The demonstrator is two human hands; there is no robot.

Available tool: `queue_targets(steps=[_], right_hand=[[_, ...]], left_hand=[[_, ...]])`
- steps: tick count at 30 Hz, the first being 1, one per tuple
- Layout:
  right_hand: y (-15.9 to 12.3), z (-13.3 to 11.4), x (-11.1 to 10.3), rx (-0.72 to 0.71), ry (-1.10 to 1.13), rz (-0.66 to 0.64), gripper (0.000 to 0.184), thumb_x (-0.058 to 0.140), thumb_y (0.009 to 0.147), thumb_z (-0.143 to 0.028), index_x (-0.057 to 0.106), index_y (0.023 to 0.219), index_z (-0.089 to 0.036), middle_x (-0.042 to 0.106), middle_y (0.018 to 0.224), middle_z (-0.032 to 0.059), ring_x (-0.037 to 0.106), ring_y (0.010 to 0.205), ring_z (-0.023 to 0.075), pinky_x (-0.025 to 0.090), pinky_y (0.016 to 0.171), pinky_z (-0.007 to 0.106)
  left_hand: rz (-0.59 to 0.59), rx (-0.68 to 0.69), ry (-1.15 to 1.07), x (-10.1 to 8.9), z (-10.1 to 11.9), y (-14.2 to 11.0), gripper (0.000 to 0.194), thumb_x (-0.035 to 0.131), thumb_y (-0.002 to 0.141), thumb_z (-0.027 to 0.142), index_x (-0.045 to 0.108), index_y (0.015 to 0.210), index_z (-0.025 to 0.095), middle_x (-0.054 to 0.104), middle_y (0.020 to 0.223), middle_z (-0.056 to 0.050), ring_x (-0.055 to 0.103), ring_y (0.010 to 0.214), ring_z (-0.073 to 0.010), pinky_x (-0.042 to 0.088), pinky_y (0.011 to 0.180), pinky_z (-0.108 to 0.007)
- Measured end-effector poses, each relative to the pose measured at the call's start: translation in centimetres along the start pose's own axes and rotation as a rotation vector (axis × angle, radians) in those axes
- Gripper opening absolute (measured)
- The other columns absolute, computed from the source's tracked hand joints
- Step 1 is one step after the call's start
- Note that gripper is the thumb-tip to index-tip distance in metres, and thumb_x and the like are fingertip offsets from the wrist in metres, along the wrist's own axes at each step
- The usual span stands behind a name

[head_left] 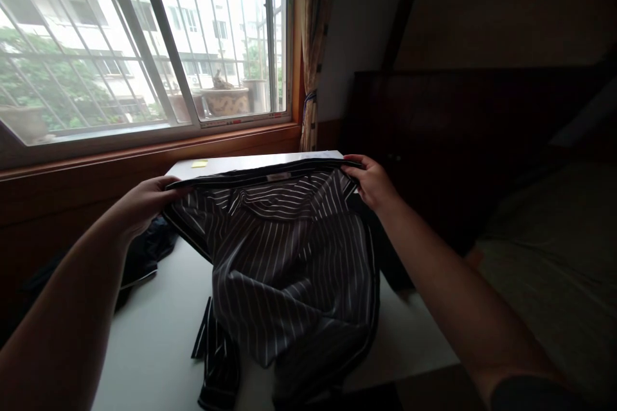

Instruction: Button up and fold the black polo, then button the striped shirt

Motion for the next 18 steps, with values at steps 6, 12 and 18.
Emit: queue_targets(steps=[6, 12, 18], right_hand=[[-1.2, 1.6, 0.0, 0.134, 0.0, -0.21, 0.048, 0.076, 0.064, -0.019, 0.06, 0.109, -0.02, 0.072, 0.093, 0.0032, 0.068, 0.08, 0.0167, 0.055, 0.07, 0.028], [-1.1, 3.2, -2.1, 0.189, -0.275, -0.371, 0.046, 0.079, 0.069, -0.026, 0.063, 0.111, -0.017, 0.073, 0.082, 0.0054, 0.068, 0.073, 0.0192, 0.056, 0.07, 0.033], [0.7, 3.5, -1.1, -0.01, -0.257, -0.15, 0.038, 0.074, 0.07, -0.029, 0.064, 0.105, -0.017, 0.07, 0.108, 0.0105, 0.067, 0.102, 0.024, 0.051, 0.094, 0.04]], left_hand=[[-0.269, -0.267, -0.038, 0.0, -1.8, -0.8, 0.048, 0.089, 0.056, 0.015, 0.073, 0.102, 0.016, 0.073, 0.088, -0.01, 0.071, 0.073, -0.0269, 0.062, 0.058, -0.032], [-0.232, -0.124, -0.146, -1.1, -3.6, -1.0, 0.057, 0.086, 0.065, 0.02, 0.068, 0.119, 0.02, 0.071, 0.083, -0.005, 0.067, 0.069, -0.0165, 0.058, 0.058, -0.02], [0.025, 0.089, -0.335, 1.1, -4.6, 1.5, 0.048, 0.083, 0.068, 0.013, 0.066, 0.112, 0.018, 0.067, 0.08, 0.0, 0.064, 0.06, -0.0078, 0.056, 0.059, -0.015]])
Point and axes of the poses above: each hand's wrist, its own y-axis towards the middle knuckle, its own x-axis out of the palm, z = x × y, the point moved 3 cm from there along y, towards the middle knuckle
